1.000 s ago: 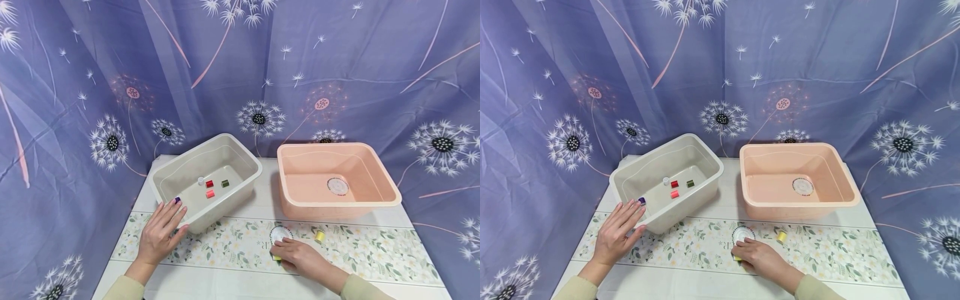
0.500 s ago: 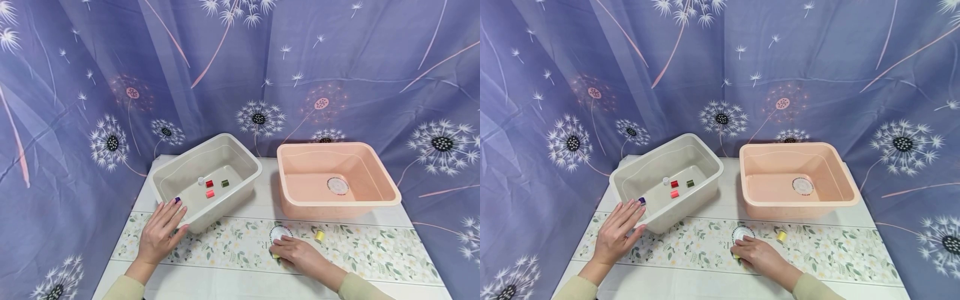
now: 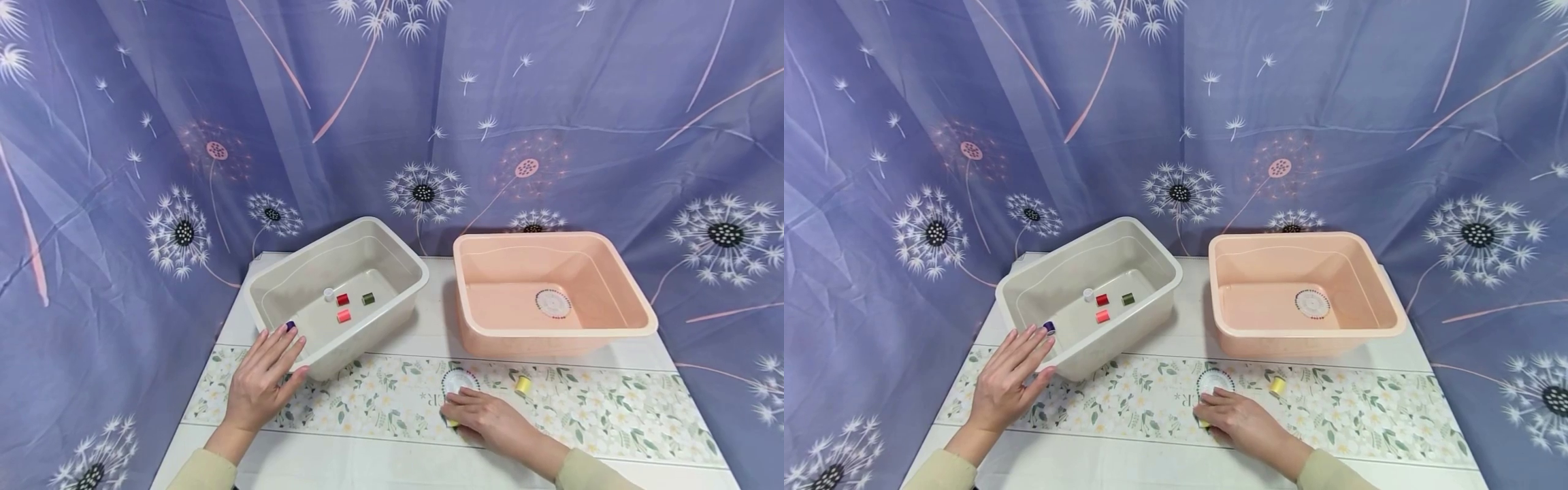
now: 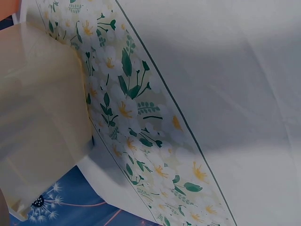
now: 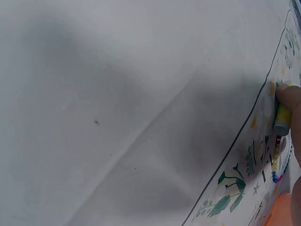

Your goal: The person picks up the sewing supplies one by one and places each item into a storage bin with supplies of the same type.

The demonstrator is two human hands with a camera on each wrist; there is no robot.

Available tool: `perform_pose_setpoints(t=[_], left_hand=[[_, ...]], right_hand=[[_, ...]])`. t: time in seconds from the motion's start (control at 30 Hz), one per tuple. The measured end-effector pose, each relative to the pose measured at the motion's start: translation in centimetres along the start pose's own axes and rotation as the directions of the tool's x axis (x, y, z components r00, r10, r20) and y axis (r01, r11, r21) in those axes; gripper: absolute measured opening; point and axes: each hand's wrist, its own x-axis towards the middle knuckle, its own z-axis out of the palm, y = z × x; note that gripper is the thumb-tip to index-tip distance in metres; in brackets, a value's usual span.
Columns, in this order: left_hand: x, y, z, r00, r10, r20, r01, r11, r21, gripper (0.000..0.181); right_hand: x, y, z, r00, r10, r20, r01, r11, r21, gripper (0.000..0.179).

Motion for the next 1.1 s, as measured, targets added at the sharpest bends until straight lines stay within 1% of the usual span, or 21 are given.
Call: perform_pose_setpoints(t=[0.13,0.23,0.33,0.5,0.7,0.83,0.97,1.1], left_hand=[[0.0,0.0,0.0,1.0,0.001,-0.001,-0.001,1.0,-0.001,0.057],[0.0,0.0,0.0,1.0,0.001,-0.002,-0.001,1.0,-0.001,0.057],[0.1,0.0,0.0,1.0,0.002,-0.005,-0.002,1.0,0.0,0.057],[0.0,0.0,0.0,1.0,0.004,-0.003,-0.004,1.0,0.003,0.057],[0.0,0.0,0.0,1.0,0.004,0.0,-0.004,1.0,0.005,0.057],[0.0,0.0,-0.1,1.0,0.001,0.002,-0.001,1.0,0.006,0.058],[0.0,0.0,-0.1,1.0,-0.002,0.004,0.002,1.0,0.005,0.058],[0.0,0.0,-0.1,1.0,-0.002,0.0,0.002,1.0,0.001,0.058]], right_hand=[[0.0,0.0,0.0,0.999,0.028,0.029,-0.028,1.0,0.005,0.05],[0.2,0.0,-0.1,0.998,0.047,0.034,-0.046,0.999,-0.012,0.048],[0.6,0.0,-0.1,0.998,0.059,0.019,-0.059,0.998,-0.018,0.048],[1.3,0.1,-0.4,0.997,0.071,-0.008,-0.071,0.997,0.008,0.047],[2.2,0.2,-1.1,0.997,0.065,-0.029,-0.064,0.998,0.026,0.044],[3.3,0.2,-1.6,0.997,0.073,-0.036,-0.072,0.997,0.026,0.043],[4.9,0.1,-2.5,0.996,0.081,-0.048,-0.079,0.997,0.024,0.043],[6.9,0.2,-3.4,0.994,0.054,-0.093,-0.051,0.998,0.039,0.044]])
